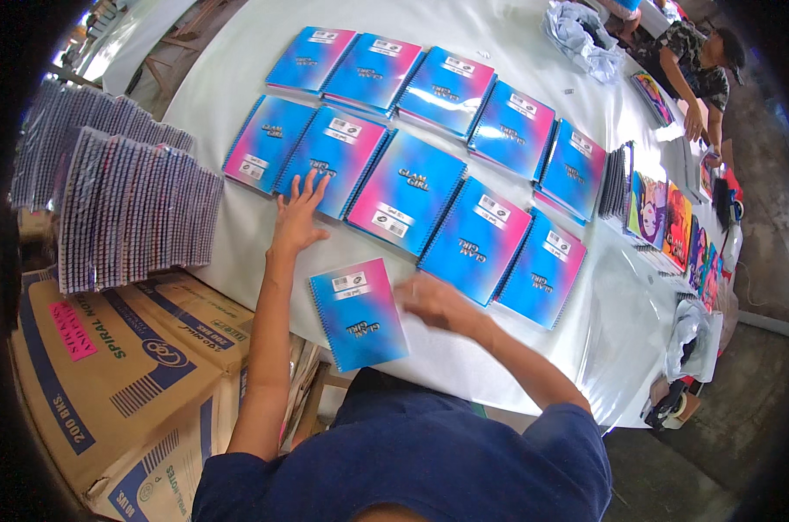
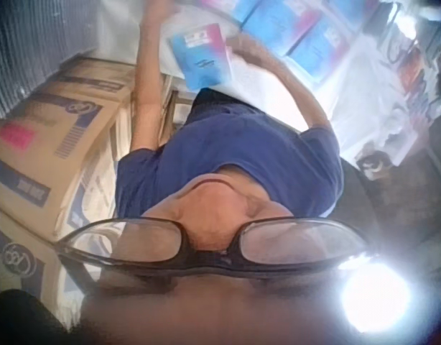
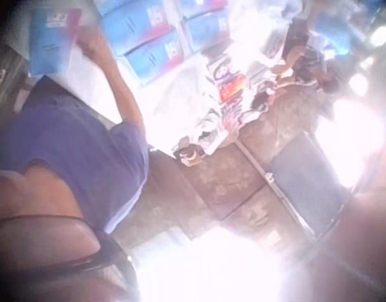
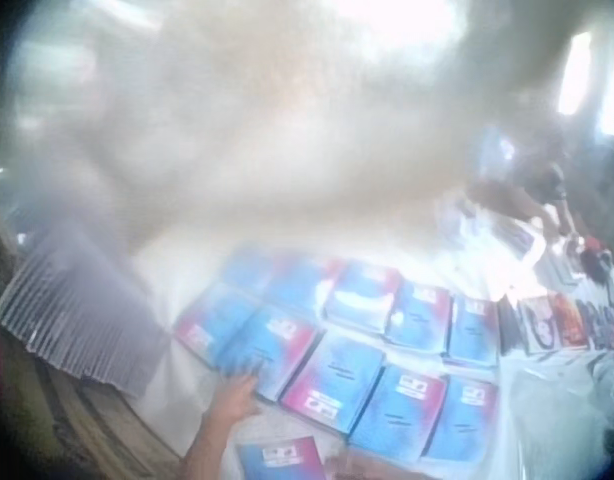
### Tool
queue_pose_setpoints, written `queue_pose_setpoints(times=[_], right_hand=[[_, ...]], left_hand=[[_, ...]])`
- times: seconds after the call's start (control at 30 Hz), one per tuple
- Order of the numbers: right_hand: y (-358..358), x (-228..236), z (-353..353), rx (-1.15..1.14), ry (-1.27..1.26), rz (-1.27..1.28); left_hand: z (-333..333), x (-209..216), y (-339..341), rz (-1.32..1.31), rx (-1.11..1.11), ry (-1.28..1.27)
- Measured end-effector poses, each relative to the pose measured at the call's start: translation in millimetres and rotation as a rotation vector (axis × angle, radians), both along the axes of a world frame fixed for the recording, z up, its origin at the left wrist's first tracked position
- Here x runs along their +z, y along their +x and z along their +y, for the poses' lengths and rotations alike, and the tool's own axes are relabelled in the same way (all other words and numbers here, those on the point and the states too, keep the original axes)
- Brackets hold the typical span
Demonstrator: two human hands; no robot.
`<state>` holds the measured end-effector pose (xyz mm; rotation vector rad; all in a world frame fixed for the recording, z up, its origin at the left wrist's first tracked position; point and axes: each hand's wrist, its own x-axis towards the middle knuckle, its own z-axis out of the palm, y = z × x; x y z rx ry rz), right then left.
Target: The person places notebooks into a plastic bag, seals the bag with tape from a dispenser, and arranges stacks of notebooks on a table.
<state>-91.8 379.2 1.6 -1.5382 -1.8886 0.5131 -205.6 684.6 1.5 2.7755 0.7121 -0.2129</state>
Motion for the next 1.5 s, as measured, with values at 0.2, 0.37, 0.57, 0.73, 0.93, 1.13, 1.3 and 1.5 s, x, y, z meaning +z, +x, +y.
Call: queue_pose_setpoints(times=[0.2,0.37,0.57,0.73,0.93,1.13,1.3,1.5], right_hand=[[103.0,-15.7,109.0,-1.041,-0.278,-0.504],[138.1,10.6,117.2,-1.042,-0.662,-0.376],[149.8,-6.9,108.2,-1.053,-0.283,-0.191],[135.7,38.9,106.8,-0.923,0.082,0.282],[81.7,130.8,85.4,-0.516,0.17,0.783],[12.7,52.2,74.3,-0.356,-0.031,0.495],[-29.8,9.1,37.8,-0.619,0.014,-0.312],[-28.7,-38.3,-44.6,-0.895,-0.157,-0.623]], left_hand=[[-15.0,-21.8,-19.4,-0.196,0.05,0.299],[-52.1,47.9,-36.4,-0.428,0.108,0.307],[-141.6,59.0,-117.9,-0.568,0.311,-0.074],[-154.6,37.0,-151.7,-0.78,0.527,-0.251],[-135.5,46.2,-164.3,-1.072,0.725,-0.318],[-153.9,88.0,-177.0,-0.912,0.582,-0.147],[-197.5,69.9,-188.9,-0.534,0.019,-0.138],[-218.7,20.3,-169.8,-0.265,-0.228,-0.385]])
